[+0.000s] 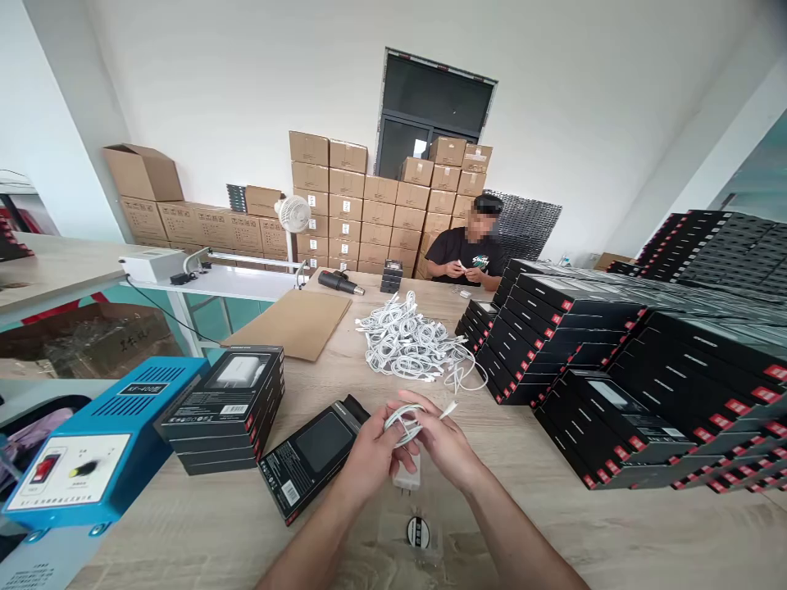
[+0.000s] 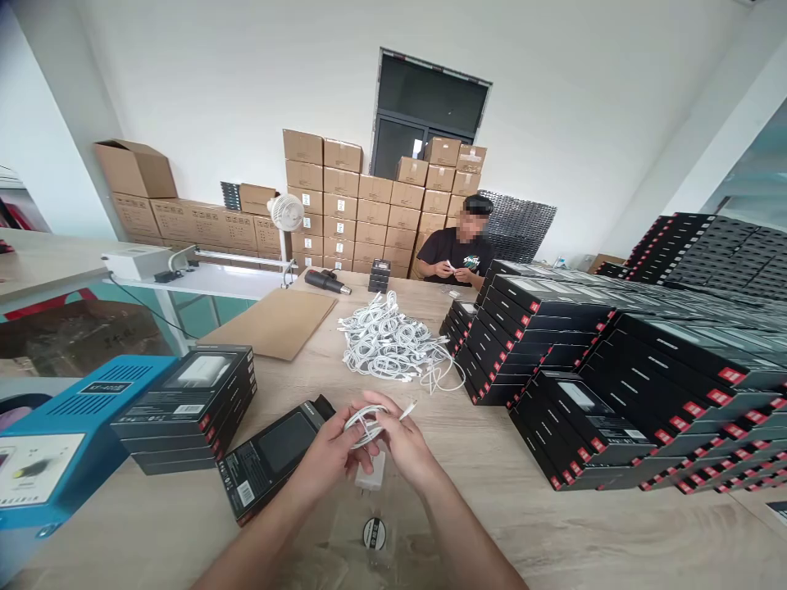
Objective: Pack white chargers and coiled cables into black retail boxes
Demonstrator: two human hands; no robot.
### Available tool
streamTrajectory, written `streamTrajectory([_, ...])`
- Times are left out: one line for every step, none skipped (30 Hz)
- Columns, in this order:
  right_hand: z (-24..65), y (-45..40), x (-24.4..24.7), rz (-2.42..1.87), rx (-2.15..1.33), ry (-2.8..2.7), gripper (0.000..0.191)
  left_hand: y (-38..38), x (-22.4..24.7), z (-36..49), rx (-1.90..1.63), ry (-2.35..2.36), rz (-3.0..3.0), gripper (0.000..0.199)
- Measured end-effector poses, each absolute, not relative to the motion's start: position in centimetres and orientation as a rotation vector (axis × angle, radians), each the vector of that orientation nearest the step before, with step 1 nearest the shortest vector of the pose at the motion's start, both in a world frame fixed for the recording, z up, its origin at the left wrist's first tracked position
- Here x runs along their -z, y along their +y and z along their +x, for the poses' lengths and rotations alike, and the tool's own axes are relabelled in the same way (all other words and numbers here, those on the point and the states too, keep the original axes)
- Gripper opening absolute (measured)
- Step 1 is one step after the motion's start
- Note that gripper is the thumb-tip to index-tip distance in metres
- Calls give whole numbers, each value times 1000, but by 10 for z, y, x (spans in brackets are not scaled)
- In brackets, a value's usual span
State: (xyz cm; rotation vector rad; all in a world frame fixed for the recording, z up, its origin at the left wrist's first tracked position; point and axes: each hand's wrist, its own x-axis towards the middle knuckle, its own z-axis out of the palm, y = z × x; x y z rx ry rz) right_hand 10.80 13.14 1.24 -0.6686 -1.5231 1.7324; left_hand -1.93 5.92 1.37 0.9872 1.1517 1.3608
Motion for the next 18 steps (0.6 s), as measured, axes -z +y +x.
streamTrajectory([111, 133, -12, -688, -1628, -1624, 41, 60, -13, -20, -1350, 1171, 983, 41])
streamTrajectory([114, 136, -11, -706, -1530, -1719, 40, 60, -12, -22, -1329, 1180, 988, 41])
streamTrajectory([117, 138, -11, -722, -1456, -1789, 41, 60, -13, -24, -1296, 1180, 1001, 42])
streamTrajectory([121, 141, -11, -742, -1408, -1809, 42, 59, -14, -26, -1260, 1177, 1015, 44])
streamTrajectory([125, 142, -11, -769, -1394, -1787, 44, 57, -16, -29, -1230, 1183, 1030, 45])
streamTrajectory([131, 143, -11, -812, -1397, -1733, 46, 55, -19, -32, -1206, 1211, 1053, 45])
streamTrajectory([137, 142, -11, -865, -1401, -1665, 48, 53, -21, -36, -1187, 1273, 1091, 43])
streamTrajectory([145, 140, -9, -925, -1401, -1590, 48, 50, -24, -38, -1167, 1375, 1151, 39])
streamTrajectory([152, 136, -7, -983, -1406, -1523, 48, 48, -25, -41, -1134, 1512, 1232, 35])
streamTrajectory([159, 130, -3, -1031, -1420, -1473, 48, 45, -26, -42, -1074, 1661, 1327, 31])
streamTrajectory([165, 123, 2, -1066, -1434, -1440, 47, 42, -27, -42, -987, 1797, 1414, 30])
streamTrajectory([170, 116, 9, -1086, -1446, -1424, 46, 40, -26, -41, -892, 1900, 1481, 31])
streamTrajectory([173, 109, 16, -1095, -1453, -1423, 45, 38, -25, -40, -807, 1959, 1523, 32])
streamTrajectory([175, 103, 23, -1101, -1453, -1433, 44, 37, -23, -37, -741, 1976, 1545, 34])
streamTrajectory([176, 97, 29, -1109, -1449, -1450, 44, 36, -22, -35, -697, 1965, 1556, 34])
streamTrajectory([175, 94, 35, -1122, -1446, -1462, 43, 36, -20, -33, -675, 1941, 1565, 34])
streamTrajectory([174, 92, 39, -1135, -1450, -1466, 43, 37, -19, -31, -667, 1919, 1575, 34])
streamTrajectory([172, 91, 42, -1143, -1460, -1456, 43, 38, -18, -29, -665, 1899, 1586, 34])
